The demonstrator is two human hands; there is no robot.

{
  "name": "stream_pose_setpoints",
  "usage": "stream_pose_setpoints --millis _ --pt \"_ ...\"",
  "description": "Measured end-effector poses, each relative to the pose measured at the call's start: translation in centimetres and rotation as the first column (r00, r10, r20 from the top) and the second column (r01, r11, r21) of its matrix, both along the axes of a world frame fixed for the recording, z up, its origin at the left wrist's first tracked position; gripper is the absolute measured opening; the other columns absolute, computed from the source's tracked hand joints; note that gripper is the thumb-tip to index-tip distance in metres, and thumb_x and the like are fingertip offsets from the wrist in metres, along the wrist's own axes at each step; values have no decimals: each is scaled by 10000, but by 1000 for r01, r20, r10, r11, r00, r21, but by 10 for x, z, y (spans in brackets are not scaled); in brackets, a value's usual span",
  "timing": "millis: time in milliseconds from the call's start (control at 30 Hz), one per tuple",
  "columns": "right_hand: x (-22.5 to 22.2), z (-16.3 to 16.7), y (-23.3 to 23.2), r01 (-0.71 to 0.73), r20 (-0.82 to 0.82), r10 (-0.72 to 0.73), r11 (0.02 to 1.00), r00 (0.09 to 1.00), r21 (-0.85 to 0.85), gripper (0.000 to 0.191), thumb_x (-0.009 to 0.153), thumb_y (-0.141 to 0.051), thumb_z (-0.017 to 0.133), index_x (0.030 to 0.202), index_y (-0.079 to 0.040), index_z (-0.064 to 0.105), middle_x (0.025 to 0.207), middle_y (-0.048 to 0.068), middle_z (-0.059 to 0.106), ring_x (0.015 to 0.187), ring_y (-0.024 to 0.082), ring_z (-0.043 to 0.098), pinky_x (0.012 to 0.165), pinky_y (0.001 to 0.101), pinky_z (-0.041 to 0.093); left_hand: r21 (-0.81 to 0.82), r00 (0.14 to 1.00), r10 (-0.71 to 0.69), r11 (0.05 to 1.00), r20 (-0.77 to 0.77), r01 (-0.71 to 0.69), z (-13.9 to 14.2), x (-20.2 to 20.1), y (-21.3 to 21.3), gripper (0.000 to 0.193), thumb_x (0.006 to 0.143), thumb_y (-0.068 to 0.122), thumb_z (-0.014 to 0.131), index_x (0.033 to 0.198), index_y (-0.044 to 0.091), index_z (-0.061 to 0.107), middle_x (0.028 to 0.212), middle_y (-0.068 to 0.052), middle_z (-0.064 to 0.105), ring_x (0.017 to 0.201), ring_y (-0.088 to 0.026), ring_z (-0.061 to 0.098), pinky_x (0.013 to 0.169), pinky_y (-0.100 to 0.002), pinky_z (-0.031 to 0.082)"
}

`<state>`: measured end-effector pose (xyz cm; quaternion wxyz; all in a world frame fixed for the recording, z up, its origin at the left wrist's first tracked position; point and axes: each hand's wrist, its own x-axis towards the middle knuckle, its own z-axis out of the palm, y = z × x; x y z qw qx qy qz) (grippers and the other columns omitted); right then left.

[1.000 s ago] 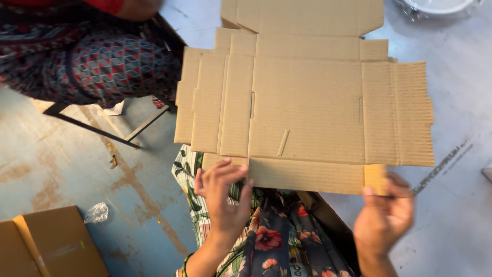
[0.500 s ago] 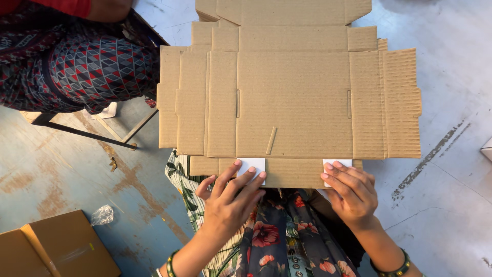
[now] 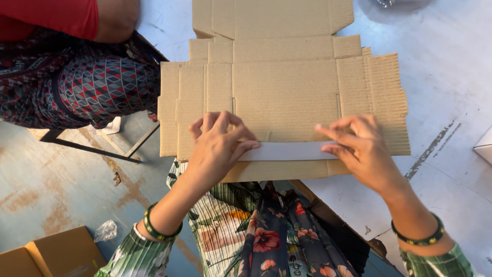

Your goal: The person assembles flat cardboard boxes, places a plastic-wrapped circular LED light and a small power driver inside, then closes the box. The process is repeated multiple times with identical items on a white worktable.

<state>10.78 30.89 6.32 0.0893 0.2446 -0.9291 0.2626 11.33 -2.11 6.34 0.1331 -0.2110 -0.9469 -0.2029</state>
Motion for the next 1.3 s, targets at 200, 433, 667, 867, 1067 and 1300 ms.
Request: stream_pose_setpoints --millis 200,433,667,867,1067,1300 --pt "-25 7 -4 64 -72 -46 957 996 283 746 786 -591 692 1472 -339 544 1598 151 344 1476 388 244 1116 637 220 17 1000 19 1000 7 -19 -11 -33 2 751 783 576 780 1401 211 560 1479 -165 406 1431 -428 296 1143 -607 149" --pt "-45 -1 2 -16 70 -4 957 998 290 764 762 -627 702 1468 -412 505 1667 148 228 1527 372 158 1148 628 144 15 992 -39 999 117 37 -28 -49 -9 833 749 664 766 1418 219 545 1529 -192 362 1465 -447 214 1135 -628 120" --pt "-96 9 35 -106 256 107 994 961 -19 1039 756 -728 616 1583 -175 317 1645 166 260 1513 357 192 1161 566 151 417 973 21 901 229 -118 -25 -119 -27 879 823 664 708 1458 94 500 1426 -214 497 1349 -349 481 1116 -479 421" --pt "-167 -3 45 230 18 -239 951 971 206 741 997 -604 526 1534 -102 431 1478 194 543 1392 364 466 1092 598 304 470 898 195 797 395 -380 -16 -179 -36 881 944 665 559 1454 -44 440 1318 -248 612 1275 -334 598 1069 -421 472" --pt "-182 -19 40 274 85 -280 958 956 80 577 1026 -456 543 1488 -111 519 1290 182 654 1217 350 582 1034 535 362 601 836 116 643 536 -474 4 -195 -38 820 985 688 538 1392 -22 482 1222 -166 565 1137 -259 518 927 -380 442" --pt "-178 -28 15 199 48 -216 761 975 -618 500 995 -132 635 1479 -55 535 1307 47 592 1124 158 558 995 312 428 905 883 -209 13 419 -426 -8 -204 -13 496 983 450 655 1240 39 550 1036 -75 522 853 -175 468 711 -331 427"
